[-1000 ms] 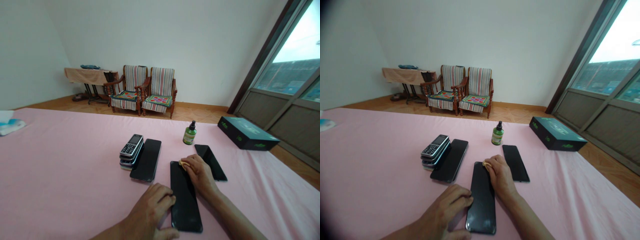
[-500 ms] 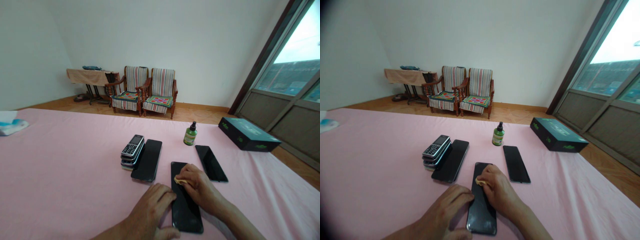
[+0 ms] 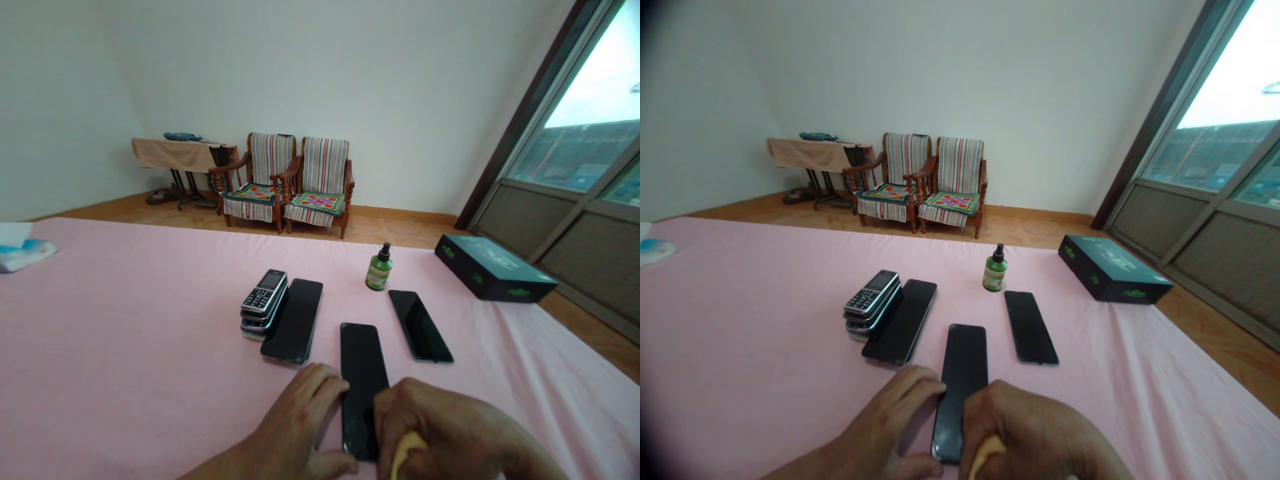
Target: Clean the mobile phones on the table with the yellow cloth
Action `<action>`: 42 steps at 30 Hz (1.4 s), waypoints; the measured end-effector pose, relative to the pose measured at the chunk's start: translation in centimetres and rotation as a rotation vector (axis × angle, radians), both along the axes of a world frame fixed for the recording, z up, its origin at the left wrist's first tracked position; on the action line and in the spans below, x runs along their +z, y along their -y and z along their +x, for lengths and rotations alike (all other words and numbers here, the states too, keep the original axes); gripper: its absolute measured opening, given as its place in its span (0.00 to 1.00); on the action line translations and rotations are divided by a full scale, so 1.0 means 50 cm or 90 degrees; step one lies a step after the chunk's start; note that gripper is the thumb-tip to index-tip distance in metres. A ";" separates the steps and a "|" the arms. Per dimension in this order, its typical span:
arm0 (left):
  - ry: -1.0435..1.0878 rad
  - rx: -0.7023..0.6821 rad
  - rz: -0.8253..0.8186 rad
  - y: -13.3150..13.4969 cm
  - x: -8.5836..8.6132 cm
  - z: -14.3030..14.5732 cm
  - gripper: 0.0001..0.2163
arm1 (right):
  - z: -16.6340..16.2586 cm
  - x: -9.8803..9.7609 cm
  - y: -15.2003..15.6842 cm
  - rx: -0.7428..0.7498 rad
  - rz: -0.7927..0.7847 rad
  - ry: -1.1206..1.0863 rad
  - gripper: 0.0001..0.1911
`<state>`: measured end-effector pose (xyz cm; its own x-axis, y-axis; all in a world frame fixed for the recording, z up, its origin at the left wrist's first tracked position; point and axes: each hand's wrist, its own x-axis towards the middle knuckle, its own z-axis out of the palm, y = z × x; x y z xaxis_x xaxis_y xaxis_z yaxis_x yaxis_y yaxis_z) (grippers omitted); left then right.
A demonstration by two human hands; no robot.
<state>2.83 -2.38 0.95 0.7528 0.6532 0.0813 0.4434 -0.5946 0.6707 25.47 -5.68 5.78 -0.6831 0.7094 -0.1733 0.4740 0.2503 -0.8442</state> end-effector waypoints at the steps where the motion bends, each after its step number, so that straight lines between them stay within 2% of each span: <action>1: -0.002 -0.004 0.003 0.000 0.001 0.000 0.32 | -0.001 -0.007 -0.007 -0.048 0.030 -0.028 0.17; 5: 0.010 -0.012 0.014 0.000 0.001 -0.003 0.31 | -0.010 -0.070 -0.060 -0.381 0.286 -0.094 0.11; 8: 0.032 -0.014 0.026 0.003 0.000 -0.004 0.31 | -0.016 -0.119 -0.098 -0.467 0.383 -0.063 0.10; 11: 0.042 -0.013 0.033 0.004 0.000 -0.004 0.30 | -0.021 -0.143 -0.116 -0.482 0.424 -0.015 0.11; 19: 0.042 -0.009 0.017 0.008 0.004 -0.002 0.29 | -0.048 -0.150 -0.119 -0.419 0.458 0.015 0.13; 24: 0.042 -0.005 -0.001 0.009 0.000 -0.002 0.28 | -0.063 -0.134 -0.107 -0.345 0.450 0.042 0.15; 34: 0.113 0.025 0.058 0.008 -0.034 -0.008 0.51 | -0.064 -0.085 -0.045 -0.237 0.301 0.040 0.15; 42: 0.085 0.023 0.080 0.006 -0.049 -0.014 0.53 | -0.064 -0.040 -0.007 -0.096 0.181 0.014 0.13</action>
